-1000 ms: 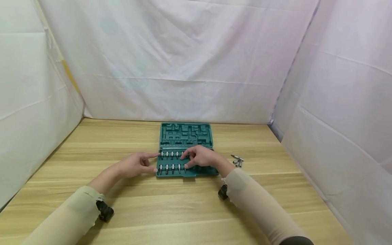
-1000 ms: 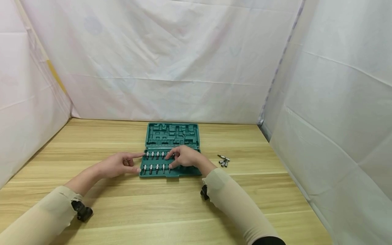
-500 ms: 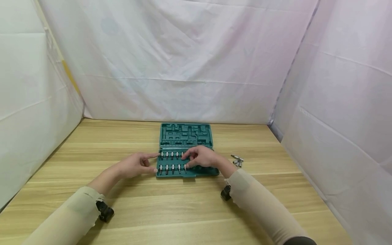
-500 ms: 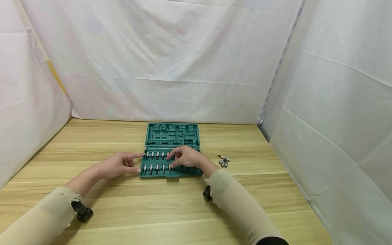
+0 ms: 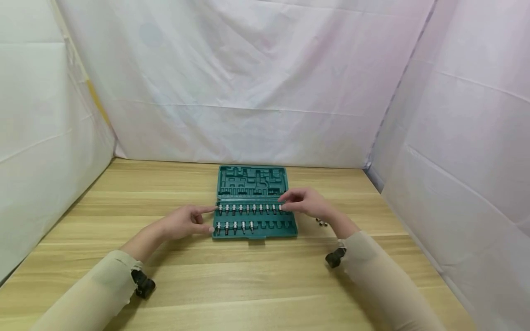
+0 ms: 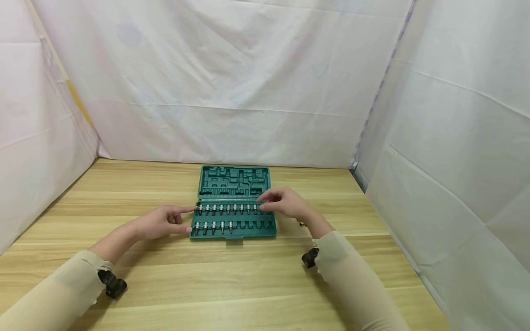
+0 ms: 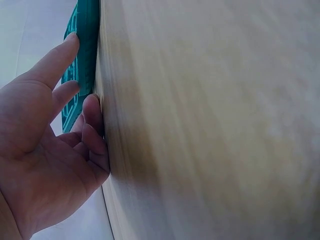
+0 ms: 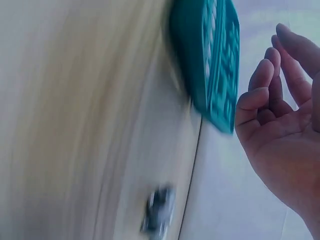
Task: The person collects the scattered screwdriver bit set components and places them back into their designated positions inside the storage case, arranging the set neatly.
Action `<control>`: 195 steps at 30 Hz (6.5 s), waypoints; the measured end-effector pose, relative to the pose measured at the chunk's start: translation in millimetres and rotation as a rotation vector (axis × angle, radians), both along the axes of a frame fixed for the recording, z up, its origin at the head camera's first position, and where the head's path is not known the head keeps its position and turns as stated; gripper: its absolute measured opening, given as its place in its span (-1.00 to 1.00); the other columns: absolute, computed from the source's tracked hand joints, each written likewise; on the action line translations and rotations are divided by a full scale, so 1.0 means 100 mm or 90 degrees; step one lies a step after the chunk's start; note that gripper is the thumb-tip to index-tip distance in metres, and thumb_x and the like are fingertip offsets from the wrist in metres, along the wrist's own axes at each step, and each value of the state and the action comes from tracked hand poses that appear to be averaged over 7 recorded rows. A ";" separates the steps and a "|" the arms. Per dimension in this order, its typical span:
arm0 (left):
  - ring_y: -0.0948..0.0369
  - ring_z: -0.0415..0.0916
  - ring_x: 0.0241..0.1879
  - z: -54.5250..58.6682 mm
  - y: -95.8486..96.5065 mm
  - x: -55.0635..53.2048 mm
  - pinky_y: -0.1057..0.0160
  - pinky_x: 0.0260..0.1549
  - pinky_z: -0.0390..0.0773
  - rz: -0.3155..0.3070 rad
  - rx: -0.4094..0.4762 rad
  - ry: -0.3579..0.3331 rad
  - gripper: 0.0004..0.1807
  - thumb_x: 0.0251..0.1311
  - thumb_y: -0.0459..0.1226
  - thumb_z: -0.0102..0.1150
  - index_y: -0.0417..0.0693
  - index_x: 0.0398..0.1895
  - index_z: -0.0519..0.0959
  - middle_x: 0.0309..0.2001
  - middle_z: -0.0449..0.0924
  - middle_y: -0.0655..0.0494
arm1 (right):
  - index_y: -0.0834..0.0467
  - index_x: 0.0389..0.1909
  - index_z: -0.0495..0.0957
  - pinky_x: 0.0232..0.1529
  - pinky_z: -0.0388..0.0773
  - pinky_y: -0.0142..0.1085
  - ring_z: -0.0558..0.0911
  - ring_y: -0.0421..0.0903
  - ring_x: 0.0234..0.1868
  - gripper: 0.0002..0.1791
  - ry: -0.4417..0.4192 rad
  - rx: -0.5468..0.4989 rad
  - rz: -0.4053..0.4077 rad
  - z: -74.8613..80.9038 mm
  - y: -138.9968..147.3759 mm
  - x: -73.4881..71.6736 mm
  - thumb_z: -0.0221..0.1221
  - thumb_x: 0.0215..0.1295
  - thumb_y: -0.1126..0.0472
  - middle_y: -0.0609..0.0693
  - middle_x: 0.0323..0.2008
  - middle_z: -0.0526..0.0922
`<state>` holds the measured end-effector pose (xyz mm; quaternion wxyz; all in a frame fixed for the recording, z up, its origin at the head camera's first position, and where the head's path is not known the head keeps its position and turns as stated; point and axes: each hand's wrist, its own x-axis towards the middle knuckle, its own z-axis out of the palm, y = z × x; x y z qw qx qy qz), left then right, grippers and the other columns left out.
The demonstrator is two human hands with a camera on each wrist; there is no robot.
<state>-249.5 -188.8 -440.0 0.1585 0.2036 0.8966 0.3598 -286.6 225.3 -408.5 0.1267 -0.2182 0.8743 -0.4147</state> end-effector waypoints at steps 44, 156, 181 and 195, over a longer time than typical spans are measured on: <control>0.14 0.39 -0.35 0.03 0.01 0.02 0.22 -0.43 0.41 0.003 -0.010 0.004 -0.21 0.22 0.02 0.41 0.20 0.52 0.35 -0.30 0.55 0.04 | -0.04 -0.10 0.76 -0.09 0.46 -0.26 0.56 -0.13 -0.12 -0.75 -0.037 0.213 -0.120 -0.23 1.13 -0.20 0.34 0.33 -0.08 -0.12 -0.10 0.75; 0.14 0.39 -0.36 0.02 0.01 0.00 0.23 -0.44 0.42 0.004 -0.007 -0.001 -0.19 0.21 0.01 0.42 0.23 0.52 0.34 -0.30 0.55 0.04 | 0.10 0.07 0.66 0.05 0.60 0.01 0.66 -0.01 -0.04 -0.56 -0.030 -0.071 -0.035 -0.04 -0.19 0.03 0.38 0.29 -0.06 -0.01 -0.09 0.72; 0.13 0.39 -0.36 0.01 0.00 0.00 0.23 -0.45 0.43 0.004 0.001 -0.006 -0.18 0.19 0.04 0.42 0.24 0.53 0.33 -0.30 0.55 0.03 | -0.05 -0.14 0.73 -0.09 0.63 -0.21 0.69 -0.15 -0.13 -0.81 -0.017 0.042 0.043 -0.20 -0.55 0.03 0.40 0.28 0.01 -0.15 -0.17 0.73; 0.14 0.38 -0.38 0.02 0.00 0.01 0.25 -0.47 0.42 0.001 0.001 -0.005 -0.18 0.21 0.02 0.42 0.21 0.53 0.33 -0.32 0.54 0.02 | -0.11 -0.21 0.72 -0.11 0.63 -0.22 0.68 -0.13 -0.16 -0.88 -0.044 0.077 0.059 -0.24 -0.63 0.03 0.41 0.27 0.03 -0.12 -0.22 0.72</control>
